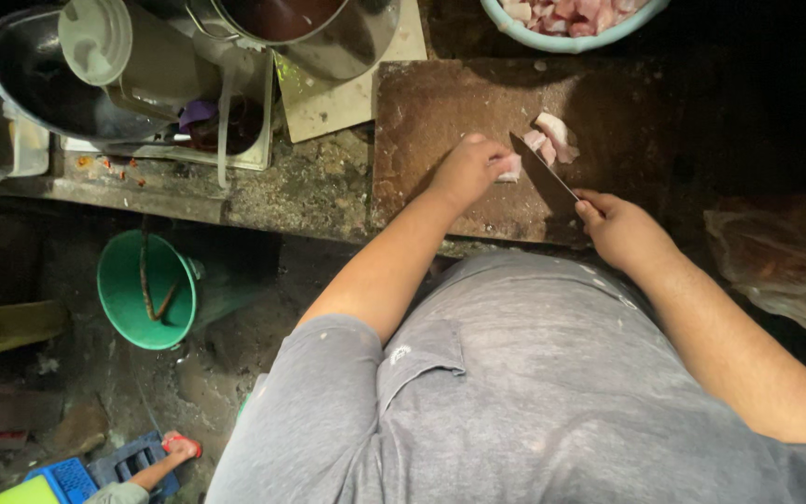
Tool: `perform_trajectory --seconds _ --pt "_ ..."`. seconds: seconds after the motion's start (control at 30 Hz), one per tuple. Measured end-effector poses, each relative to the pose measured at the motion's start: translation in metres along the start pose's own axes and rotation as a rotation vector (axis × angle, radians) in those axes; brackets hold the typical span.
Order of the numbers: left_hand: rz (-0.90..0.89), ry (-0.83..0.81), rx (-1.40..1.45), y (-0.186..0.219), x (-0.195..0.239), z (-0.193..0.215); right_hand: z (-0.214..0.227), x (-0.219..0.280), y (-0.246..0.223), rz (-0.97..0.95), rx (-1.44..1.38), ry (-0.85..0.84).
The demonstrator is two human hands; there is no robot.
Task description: The person uses a knife to cut pieces of meat into smaller portions on a wooden cutting board and then places the cut pieces into a blue bowl.
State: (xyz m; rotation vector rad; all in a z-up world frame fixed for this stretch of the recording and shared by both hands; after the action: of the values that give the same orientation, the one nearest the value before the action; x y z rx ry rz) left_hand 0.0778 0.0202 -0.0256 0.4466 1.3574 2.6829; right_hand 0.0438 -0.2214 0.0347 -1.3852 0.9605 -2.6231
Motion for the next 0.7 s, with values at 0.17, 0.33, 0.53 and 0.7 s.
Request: perform_trajectory --seconds 0.17,0.33,0.53,0.7 --pt "0.016 0.087 -0.053 -0.01 0.004 0.005 -0.003 -0.008 0.008 0.056 -0.019 0.024" --pt "-0.028 0.118 -0.002 -0.006 0.014 0.012 0.002 0.0 0.003 0.061 -0.012 0.051" --pt "-0.053 0.127 -0.075 -0.001 0.02 0.01 0.003 0.021 -0.025 0.225 0.121 0.032" --pt "-0.032 0.076 -0.116 0.007 0.019 0.013 0.004 0.019 -0.031 0.092 0.145 -0.044"
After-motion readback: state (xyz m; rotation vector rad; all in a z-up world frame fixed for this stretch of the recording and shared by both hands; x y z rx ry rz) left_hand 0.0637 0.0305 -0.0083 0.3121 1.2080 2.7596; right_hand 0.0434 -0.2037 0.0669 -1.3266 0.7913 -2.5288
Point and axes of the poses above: each hand's wrist, its own x-axis away from the middle knuckle, its own z-axis out of the back of the hand, y = z × x, the point moved 7 cm from there along -x, towards the middle knuckle, and after that the axes turned 11 degrees about -y, right-handed, at the moved point
